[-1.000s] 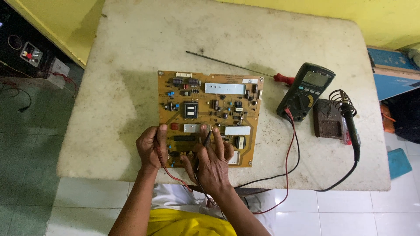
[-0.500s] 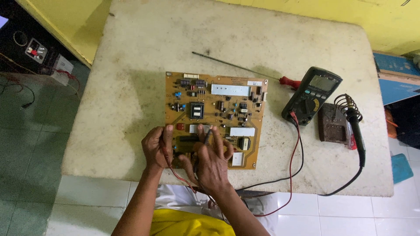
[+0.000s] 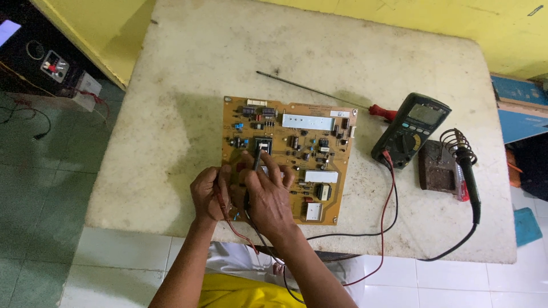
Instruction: The person tests a circuit board using a multimeter. They hold the board and use the multimeter probes to touch various points on the board's surface and backside.
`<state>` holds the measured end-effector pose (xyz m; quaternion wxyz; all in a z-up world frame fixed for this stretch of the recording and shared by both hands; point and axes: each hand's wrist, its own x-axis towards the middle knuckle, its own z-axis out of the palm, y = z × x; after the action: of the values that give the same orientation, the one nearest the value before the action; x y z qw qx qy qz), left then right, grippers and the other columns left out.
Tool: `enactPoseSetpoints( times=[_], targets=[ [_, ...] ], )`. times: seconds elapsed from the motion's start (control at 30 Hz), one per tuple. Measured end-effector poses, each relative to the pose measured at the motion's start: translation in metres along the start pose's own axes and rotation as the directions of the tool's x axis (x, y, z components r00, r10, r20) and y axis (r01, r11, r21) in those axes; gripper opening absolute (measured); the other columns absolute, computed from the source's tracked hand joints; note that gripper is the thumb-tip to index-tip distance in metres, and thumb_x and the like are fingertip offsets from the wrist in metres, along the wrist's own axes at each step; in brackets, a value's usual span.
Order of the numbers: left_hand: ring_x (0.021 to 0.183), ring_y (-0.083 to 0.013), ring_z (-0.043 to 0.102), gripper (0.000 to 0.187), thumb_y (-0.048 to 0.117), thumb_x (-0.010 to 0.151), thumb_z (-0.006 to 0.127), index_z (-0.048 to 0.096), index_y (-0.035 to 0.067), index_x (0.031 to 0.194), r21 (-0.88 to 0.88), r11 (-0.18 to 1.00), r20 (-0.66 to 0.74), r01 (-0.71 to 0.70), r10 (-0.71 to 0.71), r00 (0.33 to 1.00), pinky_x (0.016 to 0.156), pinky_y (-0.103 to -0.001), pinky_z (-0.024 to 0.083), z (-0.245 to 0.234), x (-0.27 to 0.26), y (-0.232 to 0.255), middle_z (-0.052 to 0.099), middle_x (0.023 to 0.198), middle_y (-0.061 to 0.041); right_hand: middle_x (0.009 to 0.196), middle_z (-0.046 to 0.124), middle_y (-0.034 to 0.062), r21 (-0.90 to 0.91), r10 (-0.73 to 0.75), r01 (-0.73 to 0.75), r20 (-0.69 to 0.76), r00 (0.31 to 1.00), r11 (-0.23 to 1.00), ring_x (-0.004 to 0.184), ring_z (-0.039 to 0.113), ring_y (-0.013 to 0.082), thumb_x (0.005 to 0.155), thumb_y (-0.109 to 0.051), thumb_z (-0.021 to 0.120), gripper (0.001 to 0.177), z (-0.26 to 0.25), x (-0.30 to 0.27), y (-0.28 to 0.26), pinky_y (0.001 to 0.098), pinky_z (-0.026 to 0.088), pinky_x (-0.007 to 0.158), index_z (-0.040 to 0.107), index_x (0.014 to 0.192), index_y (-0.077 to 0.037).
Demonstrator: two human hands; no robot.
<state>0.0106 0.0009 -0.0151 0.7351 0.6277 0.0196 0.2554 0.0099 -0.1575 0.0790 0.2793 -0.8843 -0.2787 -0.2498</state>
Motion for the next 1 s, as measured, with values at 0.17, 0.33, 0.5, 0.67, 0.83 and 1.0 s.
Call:
enactPoseSetpoints(
  times=[0.17, 0.33, 0.5, 0.67, 0.83, 1.0],
  targets=[
    [0.053, -0.0055, 0.043, 0.037, 0.009, 0.106, 0.065, 0.063, 0.006, 0.07, 0.094, 0.995, 0.002, -0.04, 0.04, 0.999, 0.048, -0.023, 0.041, 0.008, 0.0, 0.02, 0.046, 0.052, -0.003, 0.122, 0.068, 0.0081, 0.013, 0.013, -0.012, -0.031, 0.999, 1.0, 0.129, 0.053, 0.0339, 0.095, -0.017, 0.065, 0.01, 0.001, 0.0, -0.008, 0.0461, 0.032, 0.092, 0.057, 0.098, -0.017],
    [0.054, -0.0074, 0.036, 0.038, 0.003, 0.104, 0.066, 0.058, 0.005, 0.067, 0.057, 0.998, 0.015, -0.034, 0.033, 0.999, 0.049, -0.026, 0.038, 0.005, 0.001, 0.019, 0.039, 0.054, -0.004, 0.111, 0.069, 0.0122, 0.015, 0.014, -0.013, -0.052, 0.999, 1.0, 0.125, 0.056, 0.0367, 0.096, -0.014, 0.065, 0.009, -0.001, 0.002, -0.006, 0.0457, 0.033, 0.091, 0.056, 0.096, -0.015],
    [0.053, -0.0092, 0.037, 0.035, -0.001, 0.102, 0.068, 0.06, 0.003, 0.068, 0.225, 0.968, 0.016, -0.113, 0.112, 0.994, 0.049, -0.028, 0.037, -0.001, -0.002, 0.0, 0.038, 0.056, -0.007, 0.121, 0.071, 0.0057, 0.044, 0.01, -0.006, -0.09, 0.996, 0.999, 0.128, 0.058, 0.0325, 0.094, -0.016, 0.065, 0.008, -0.006, 0.005, -0.008, 0.0438, 0.034, 0.094, 0.058, 0.093, -0.017],
    [0.052, -0.0153, 0.041, 0.038, -0.003, 0.104, 0.066, 0.058, 0.001, 0.067, 0.357, 0.915, 0.047, -0.185, 0.18, 0.983, 0.051, -0.032, 0.039, 0.003, 0.001, 0.016, 0.04, 0.055, -0.011, 0.124, 0.072, 0.0084, 0.109, 0.022, -0.009, -0.12, 0.993, 0.994, 0.128, 0.061, 0.0342, 0.095, -0.015, 0.065, 0.008, -0.026, 0.002, -0.017, 0.0449, 0.035, 0.094, 0.058, 0.093, -0.014],
    [0.059, -0.0163, 0.035, 0.045, 0.02, 0.109, 0.055, 0.041, 0.008, 0.068, 0.639, 0.746, 0.115, -0.188, 0.149, 0.982, 0.057, -0.036, 0.033, 0.009, -0.004, 0.033, 0.035, 0.061, -0.004, 0.139, 0.066, 0.0091, 0.138, 0.056, -0.05, -0.04, 0.998, 0.989, 0.133, 0.059, 0.0363, 0.098, -0.016, 0.069, 0.017, -0.051, -0.023, -0.009, 0.0508, 0.033, 0.103, 0.055, 0.104, -0.01],
    [0.06, -0.0123, 0.029, 0.047, 0.021, 0.108, 0.056, 0.039, 0.009, 0.066, 0.607, 0.774, 0.083, -0.179, 0.162, 0.983, 0.054, -0.033, 0.028, 0.01, -0.004, 0.035, 0.028, 0.061, -0.001, 0.131, 0.071, -0.0008, 0.078, 0.16, -0.149, -0.166, 0.973, 0.986, 0.128, 0.061, 0.0231, 0.083, -0.014, 0.078, 0.02, -0.067, -0.059, 0.018, 0.0425, 0.032, 0.104, 0.067, 0.098, -0.021]
  ],
)
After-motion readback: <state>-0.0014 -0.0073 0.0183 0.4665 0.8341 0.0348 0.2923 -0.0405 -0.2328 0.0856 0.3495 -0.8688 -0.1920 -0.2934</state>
